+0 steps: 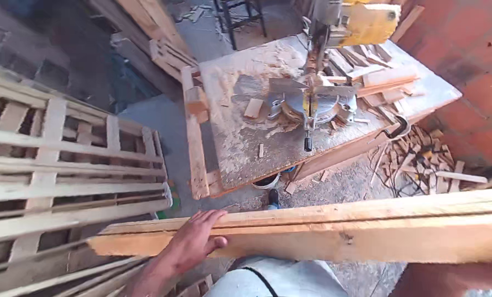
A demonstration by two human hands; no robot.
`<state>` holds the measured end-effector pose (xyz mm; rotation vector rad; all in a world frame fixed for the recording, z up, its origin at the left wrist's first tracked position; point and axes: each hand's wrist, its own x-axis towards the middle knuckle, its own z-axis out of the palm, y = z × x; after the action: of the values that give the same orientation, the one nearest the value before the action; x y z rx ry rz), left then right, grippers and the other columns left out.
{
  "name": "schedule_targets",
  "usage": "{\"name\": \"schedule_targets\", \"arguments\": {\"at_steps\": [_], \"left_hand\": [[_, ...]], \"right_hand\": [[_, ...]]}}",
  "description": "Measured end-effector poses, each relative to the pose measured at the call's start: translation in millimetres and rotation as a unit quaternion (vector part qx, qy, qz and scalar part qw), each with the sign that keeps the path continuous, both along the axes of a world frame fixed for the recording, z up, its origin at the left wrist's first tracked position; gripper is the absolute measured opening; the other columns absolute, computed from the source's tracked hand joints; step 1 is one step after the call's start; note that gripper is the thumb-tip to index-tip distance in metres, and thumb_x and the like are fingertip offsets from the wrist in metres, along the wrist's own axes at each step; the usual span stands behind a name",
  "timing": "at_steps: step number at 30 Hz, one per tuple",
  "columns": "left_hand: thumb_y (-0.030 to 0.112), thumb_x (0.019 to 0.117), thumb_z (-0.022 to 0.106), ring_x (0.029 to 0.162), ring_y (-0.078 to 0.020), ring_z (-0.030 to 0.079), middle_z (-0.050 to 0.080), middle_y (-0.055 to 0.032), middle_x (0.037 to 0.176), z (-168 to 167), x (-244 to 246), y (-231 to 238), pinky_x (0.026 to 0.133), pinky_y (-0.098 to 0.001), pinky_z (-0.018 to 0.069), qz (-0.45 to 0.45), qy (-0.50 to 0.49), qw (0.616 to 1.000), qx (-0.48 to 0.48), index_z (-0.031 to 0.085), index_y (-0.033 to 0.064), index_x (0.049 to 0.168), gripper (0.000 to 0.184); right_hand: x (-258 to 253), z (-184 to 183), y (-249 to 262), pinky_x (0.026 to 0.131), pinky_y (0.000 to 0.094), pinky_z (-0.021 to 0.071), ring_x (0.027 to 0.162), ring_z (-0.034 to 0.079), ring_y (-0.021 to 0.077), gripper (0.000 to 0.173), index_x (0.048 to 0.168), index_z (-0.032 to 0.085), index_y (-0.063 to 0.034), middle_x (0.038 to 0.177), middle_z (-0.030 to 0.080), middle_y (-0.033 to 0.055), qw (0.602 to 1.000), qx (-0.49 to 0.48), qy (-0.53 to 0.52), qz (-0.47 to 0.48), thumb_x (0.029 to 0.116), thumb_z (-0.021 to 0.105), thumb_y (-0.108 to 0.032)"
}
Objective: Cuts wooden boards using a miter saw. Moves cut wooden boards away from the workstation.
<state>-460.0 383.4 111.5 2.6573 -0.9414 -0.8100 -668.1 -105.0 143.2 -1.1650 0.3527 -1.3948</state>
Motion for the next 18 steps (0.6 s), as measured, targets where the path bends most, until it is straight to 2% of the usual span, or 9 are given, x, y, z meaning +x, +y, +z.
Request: {"name": "schedule_targets", "arguments": {"at_steps": [2,3,5,7,11,13,15,18], "left_hand": [[0.095,0.0817,0.019,0.124,-0.0338,0.064,0.067,-0.014,0.133,-6,39,-2,0.102,-0.0588,0.0514,-0.015,-0.033,0.999,0.005,0.064,0.0127,0.137,0.109],[0.096,0.0811,0.017,0.116,-0.0329,0.069,0.07,-0.0134,0.126,-5,63,-7,0.095,-0.0585,0.0556,-0.029,-0.044,0.998,0.015,0.067,0.0136,0.133,0.109],[0.097,0.0797,0.016,0.104,-0.0332,0.073,0.075,-0.0129,0.114,1,118,-22,0.087,-0.0597,0.0581,-0.051,-0.045,0.996,0.054,0.071,0.0166,0.128,0.109],[0.096,0.0798,0.021,0.096,-0.037,0.074,0.077,-0.0145,0.103,11,186,-44,0.08,-0.0644,0.0574,-0.062,-0.035,0.993,0.097,0.072,0.0206,0.125,0.102],[0.084,0.09,0.031,0.103,-0.044,0.071,0.075,-0.0193,0.108,21,329,-90,0.084,-0.0714,0.0522,-0.079,-0.022,0.983,0.163,0.071,0.0236,0.129,0.082],[0.083,0.0919,0.029,0.109,-0.0453,0.068,0.073,-0.021,0.112,15,398,-113,0.09,-0.0736,0.0494,-0.093,-0.016,0.981,0.167,0.071,0.0207,0.127,0.083],[0.081,0.094,0.028,0.11,-0.0475,0.067,0.073,-0.0236,0.11,6,460,-136,0.09,-0.0754,0.0477,-0.108,-0.012,0.979,0.171,0.073,0.0161,0.122,0.084],[0.084,0.0921,0.022,0.107,-0.0477,0.068,0.073,-0.0248,0.106,-10,535,-164,0.089,-0.0757,0.0477,-0.124,-0.01,0.977,0.174,0.075,0.0112,0.114,0.093]], "right_hand": [[26,-24,-1,0.098,0.0332,0.0569,0.108,0.07,0.0086,0.031,0.125,0.058,-0.0127,0.112,0.073,-0.0037,0.998,0.054,0.004,-0.033,0.1067,0.043,-0.033],[39,-35,0,0.095,0.0325,0.0584,0.104,0.071,0.0079,0.03,0.121,0.06,-0.0137,0.108,0.074,-0.0045,0.996,0.086,0.007,-0.038,0.1068,0.041,-0.032],[68,-53,0,0.091,0.0334,0.0603,0.1,0.072,0.0083,0.032,0.118,0.061,-0.015,0.103,0.074,-0.0042,0.988,0.149,0.013,-0.025,0.1078,0.036,-0.032],[111,-67,-7,0.088,0.039,0.0622,0.098,0.072,0.012,0.036,0.118,0.06,-0.0151,0.103,0.074,-0.0005,0.978,0.21,0.003,0.003,0.1077,0.035,-0.039],[210,-84,-22,0.087,0.0509,0.061,0.101,0.071,0.0216,0.045,0.126,0.054,-0.0139,0.107,0.072,0.0072,0.95,0.31,0.005,0.039,0.1101,0.026,-0.045],[259,-90,-33,0.085,0.0568,0.0599,0.1,0.071,0.0267,0.046,0.128,0.053,-0.0141,0.109,0.07,0.0103,0.93,0.365,0.011,0.05,0.1093,0.029,-0.049],[307,-96,-44,0.079,0.0619,0.0593,0.099,0.071,0.0327,0.051,0.131,0.051,-0.0143,0.111,0.07,0.0138,0.907,0.415,0.035,0.057,0.1078,0.031,-0.055],[369,-112,-63,0.078,0.0641,0.0582,0.102,0.07,0.0359,0.055,0.135,0.05,-0.0144,0.116,0.068,0.0165,0.891,0.447,0.05,0.06,0.1065,0.032,-0.058]]}}
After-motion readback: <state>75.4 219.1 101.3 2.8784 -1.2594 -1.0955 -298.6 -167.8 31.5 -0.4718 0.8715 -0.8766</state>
